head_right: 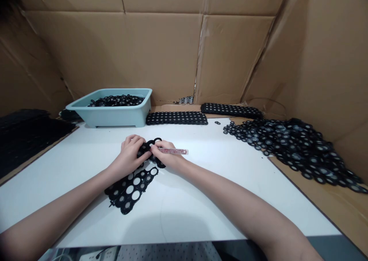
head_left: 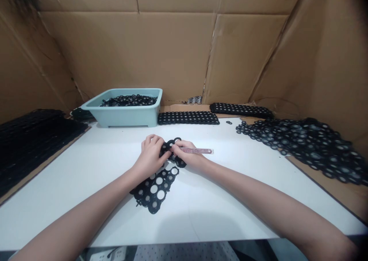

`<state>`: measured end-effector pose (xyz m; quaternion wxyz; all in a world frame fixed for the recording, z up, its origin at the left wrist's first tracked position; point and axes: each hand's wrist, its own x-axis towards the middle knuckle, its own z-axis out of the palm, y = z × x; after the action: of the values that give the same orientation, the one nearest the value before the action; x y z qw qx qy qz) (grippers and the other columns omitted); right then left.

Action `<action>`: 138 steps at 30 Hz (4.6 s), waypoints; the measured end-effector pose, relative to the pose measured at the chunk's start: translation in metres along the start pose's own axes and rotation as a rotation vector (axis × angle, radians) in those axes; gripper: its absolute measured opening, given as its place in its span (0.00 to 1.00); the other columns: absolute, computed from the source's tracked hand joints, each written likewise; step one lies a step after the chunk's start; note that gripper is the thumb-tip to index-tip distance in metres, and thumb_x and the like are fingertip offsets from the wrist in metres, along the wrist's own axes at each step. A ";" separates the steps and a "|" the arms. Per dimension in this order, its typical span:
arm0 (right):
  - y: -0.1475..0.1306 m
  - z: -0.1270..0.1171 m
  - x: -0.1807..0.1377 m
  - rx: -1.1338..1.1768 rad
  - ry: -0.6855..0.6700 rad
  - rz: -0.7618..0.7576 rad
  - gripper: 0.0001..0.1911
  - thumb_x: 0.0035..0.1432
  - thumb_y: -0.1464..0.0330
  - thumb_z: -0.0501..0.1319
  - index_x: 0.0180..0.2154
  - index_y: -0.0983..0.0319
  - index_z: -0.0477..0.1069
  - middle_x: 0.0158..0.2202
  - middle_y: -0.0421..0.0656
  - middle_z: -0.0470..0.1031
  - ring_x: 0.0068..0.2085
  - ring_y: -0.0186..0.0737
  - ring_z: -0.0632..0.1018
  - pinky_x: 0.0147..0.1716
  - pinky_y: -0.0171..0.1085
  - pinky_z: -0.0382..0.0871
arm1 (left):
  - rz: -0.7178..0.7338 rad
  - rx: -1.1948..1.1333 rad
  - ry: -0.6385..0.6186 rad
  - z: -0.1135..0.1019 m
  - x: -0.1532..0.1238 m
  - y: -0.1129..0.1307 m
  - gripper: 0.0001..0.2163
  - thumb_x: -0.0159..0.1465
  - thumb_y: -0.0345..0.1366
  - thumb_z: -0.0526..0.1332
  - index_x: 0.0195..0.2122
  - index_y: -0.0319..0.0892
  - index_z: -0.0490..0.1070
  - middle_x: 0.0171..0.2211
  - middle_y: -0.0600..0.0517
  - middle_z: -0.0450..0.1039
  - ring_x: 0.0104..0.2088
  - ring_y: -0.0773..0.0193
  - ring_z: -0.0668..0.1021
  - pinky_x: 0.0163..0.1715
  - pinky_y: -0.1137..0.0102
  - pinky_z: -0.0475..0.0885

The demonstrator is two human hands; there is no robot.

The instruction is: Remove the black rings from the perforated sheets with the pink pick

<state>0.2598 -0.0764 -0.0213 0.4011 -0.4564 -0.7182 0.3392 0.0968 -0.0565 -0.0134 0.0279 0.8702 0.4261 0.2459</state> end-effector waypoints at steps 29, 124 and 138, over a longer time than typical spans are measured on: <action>0.006 0.004 0.001 -0.023 -0.001 0.001 0.17 0.57 0.62 0.47 0.20 0.62 0.54 0.22 0.37 0.58 0.25 0.31 0.62 0.24 0.32 0.53 | 0.054 0.052 -0.027 0.001 -0.001 -0.001 0.07 0.58 0.38 0.51 0.34 0.41 0.60 0.39 0.46 0.64 0.48 0.51 0.60 0.44 0.56 0.61; -0.005 -0.010 0.010 0.207 -0.007 0.119 0.11 0.50 0.69 0.50 0.17 0.63 0.59 0.18 0.37 0.60 0.22 0.29 0.61 0.21 0.30 0.52 | 0.030 -0.038 -0.096 -0.013 0.006 -0.003 0.04 0.52 0.36 0.52 0.25 0.42 0.57 0.25 0.54 0.63 0.34 0.60 0.67 0.44 0.60 0.57; 0.006 -0.018 0.016 0.124 0.082 0.069 0.13 0.51 0.67 0.49 0.18 0.63 0.60 0.19 0.37 0.61 0.23 0.30 0.63 0.23 0.30 0.53 | -0.023 -0.042 -0.068 -0.012 0.007 -0.001 0.08 0.57 0.38 0.50 0.24 0.42 0.56 0.22 0.55 0.60 0.30 0.61 0.67 0.41 0.61 0.58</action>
<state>0.2737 -0.0577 -0.0139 0.4458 -0.4687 -0.6627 0.3774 0.0940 -0.0525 0.0000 0.0637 0.8723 0.4297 0.2247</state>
